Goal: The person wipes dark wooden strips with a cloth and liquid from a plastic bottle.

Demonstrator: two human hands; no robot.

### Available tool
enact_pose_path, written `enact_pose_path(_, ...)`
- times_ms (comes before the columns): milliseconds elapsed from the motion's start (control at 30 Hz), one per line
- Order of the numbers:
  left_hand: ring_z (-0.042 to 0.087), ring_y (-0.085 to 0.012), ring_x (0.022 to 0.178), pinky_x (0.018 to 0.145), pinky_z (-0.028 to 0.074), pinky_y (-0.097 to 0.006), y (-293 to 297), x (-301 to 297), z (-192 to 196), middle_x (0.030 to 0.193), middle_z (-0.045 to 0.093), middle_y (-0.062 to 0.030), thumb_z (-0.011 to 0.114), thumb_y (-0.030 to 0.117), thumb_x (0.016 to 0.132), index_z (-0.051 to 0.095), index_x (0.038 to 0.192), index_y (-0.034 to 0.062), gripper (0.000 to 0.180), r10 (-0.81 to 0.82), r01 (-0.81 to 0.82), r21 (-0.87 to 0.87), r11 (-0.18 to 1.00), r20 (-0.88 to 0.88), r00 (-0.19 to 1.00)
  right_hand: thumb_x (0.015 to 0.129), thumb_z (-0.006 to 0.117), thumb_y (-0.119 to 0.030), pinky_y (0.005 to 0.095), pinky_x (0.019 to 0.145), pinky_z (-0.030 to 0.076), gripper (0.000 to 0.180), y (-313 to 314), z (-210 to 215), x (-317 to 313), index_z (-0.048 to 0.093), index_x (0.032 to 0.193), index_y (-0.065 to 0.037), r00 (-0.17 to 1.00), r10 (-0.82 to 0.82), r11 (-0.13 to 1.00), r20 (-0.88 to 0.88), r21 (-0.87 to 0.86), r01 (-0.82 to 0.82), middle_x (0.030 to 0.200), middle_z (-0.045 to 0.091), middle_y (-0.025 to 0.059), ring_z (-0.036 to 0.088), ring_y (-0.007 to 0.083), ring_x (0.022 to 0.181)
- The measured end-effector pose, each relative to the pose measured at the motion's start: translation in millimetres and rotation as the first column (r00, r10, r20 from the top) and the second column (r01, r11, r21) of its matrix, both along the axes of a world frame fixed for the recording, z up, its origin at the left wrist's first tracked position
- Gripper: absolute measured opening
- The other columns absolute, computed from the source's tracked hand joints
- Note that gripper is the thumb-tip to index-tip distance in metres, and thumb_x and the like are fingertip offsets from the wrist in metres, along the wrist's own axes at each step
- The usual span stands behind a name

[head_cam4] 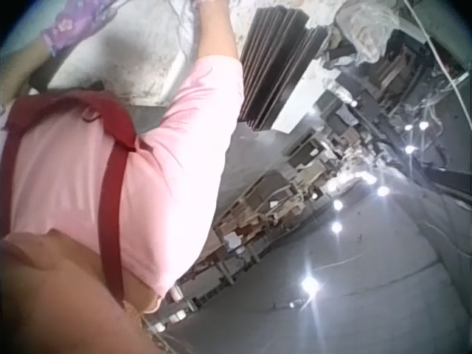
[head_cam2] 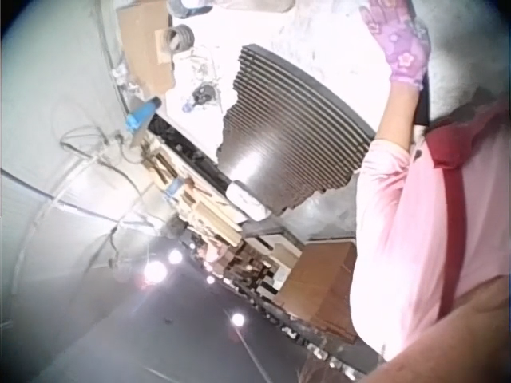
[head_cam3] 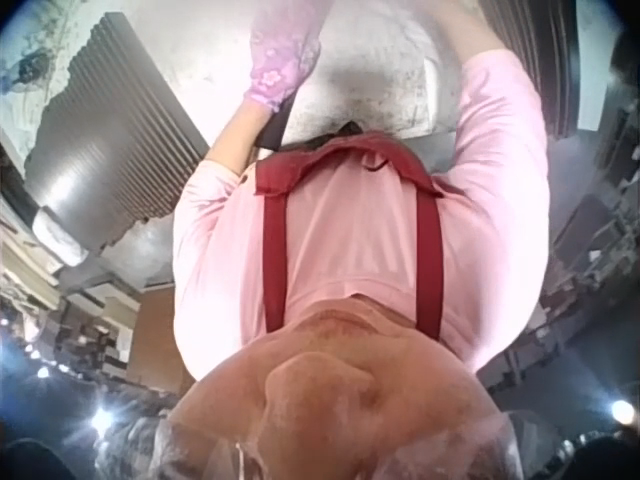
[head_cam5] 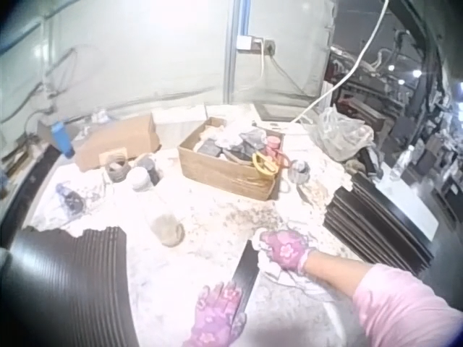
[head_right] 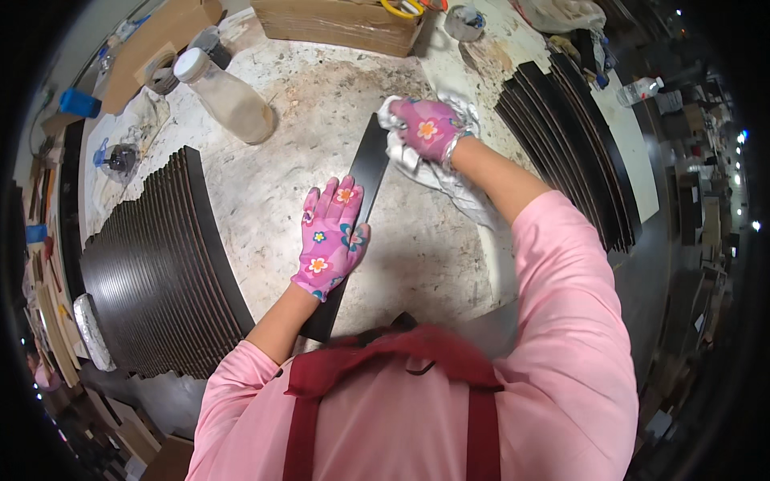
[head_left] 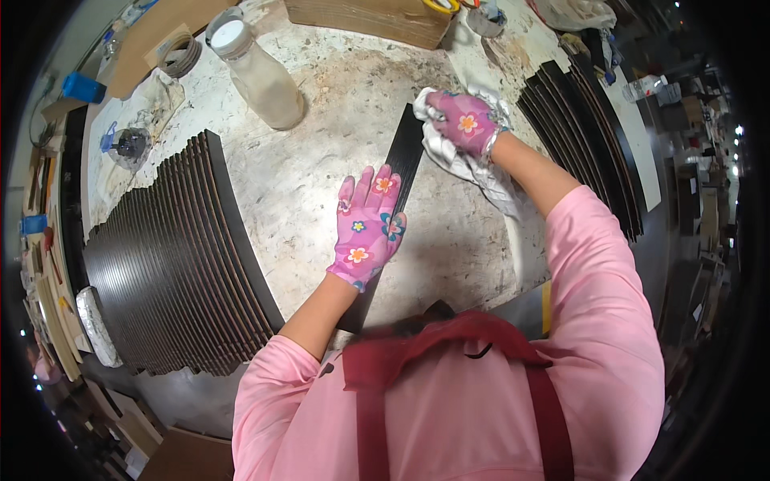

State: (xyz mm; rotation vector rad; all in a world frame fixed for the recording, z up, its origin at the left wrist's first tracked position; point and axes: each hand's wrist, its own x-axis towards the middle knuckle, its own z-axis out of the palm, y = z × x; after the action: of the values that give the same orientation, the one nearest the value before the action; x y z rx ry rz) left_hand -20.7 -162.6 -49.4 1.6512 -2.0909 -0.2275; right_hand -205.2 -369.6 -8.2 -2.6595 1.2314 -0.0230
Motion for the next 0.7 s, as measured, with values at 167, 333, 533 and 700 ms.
enact_pose_path(167, 0.041, -0.0358, 0.133, 0.112, 0.025, -0.052, -2, 0, 2, 0.141, 0.047, -0.0162, 0.062, 0.021, 0.079, 0.05, 0.134, 0.0043, 0.059, -0.011, 0.011, -0.014, 1.0, -0.004, 1.0, 0.081, 0.062, -0.021, 0.0443, 0.07, 0.052, 0.024, -25, 20, -14, 0.062, 0.104, -0.013, 0.998, -0.058, 0.973, -0.006, 0.221, 0.058, 0.084, 0.067, 0.0159, 0.067, 0.036, 0.08)
enact_pose_path(333, 0.042, -0.0353, 0.131, 0.11, 0.028, -0.051, -2, -3, 3, 0.141, 0.047, -0.0159, 0.062, 0.018, 0.079, 0.05, 0.134, 0.0039, 0.058, -0.001, 0.001, -0.008, 1.0, 0.008, 1.0, 0.082, 0.061, -0.022, 0.0422, 0.074, 0.053, 0.024, -21, -6, -12, 0.062, 0.105, -0.015, 0.995, -0.031, 0.995, -0.097, 0.094, 0.04, 0.088, 0.067, 0.0152, 0.067, 0.0348, 0.084)
enact_pose_path(533, 0.042, -0.0353, 0.132, 0.11, 0.028, -0.051, -2, -2, 0, 0.142, 0.046, -0.0165, 0.062, 0.018, 0.08, 0.049, 0.135, 0.0037, 0.059, 0.002, -0.002, -0.026, 1.0, 0.011, 1.0, 0.083, 0.06, -0.027, 0.0447, 0.075, 0.052, 0.023, 1, 19, 8, 0.061, 0.102, -0.013, 0.989, 0.095, 0.992, -0.117, 0.092, -0.085, 0.091, 0.067, 0.016, 0.066, 0.0356, 0.086)
enact_pose_path(700, 0.042, -0.0346, 0.132, 0.111, 0.027, -0.05, 1, -4, 4, 0.142, 0.046, -0.0168, 0.061, 0.02, 0.082, 0.049, 0.135, 0.0044, 0.056, -0.009, 0.011, -0.06, 0.998, 0.03, 1.0, 0.08, 0.06, -0.023, 0.044, 0.08, 0.051, 0.027, -50, -6, -21, 0.062, 0.104, -0.013, 0.996, -0.031, 0.997, -0.079, 0.066, 0.036, 0.1, 0.067, 0.0166, 0.065, 0.0341, 0.093)
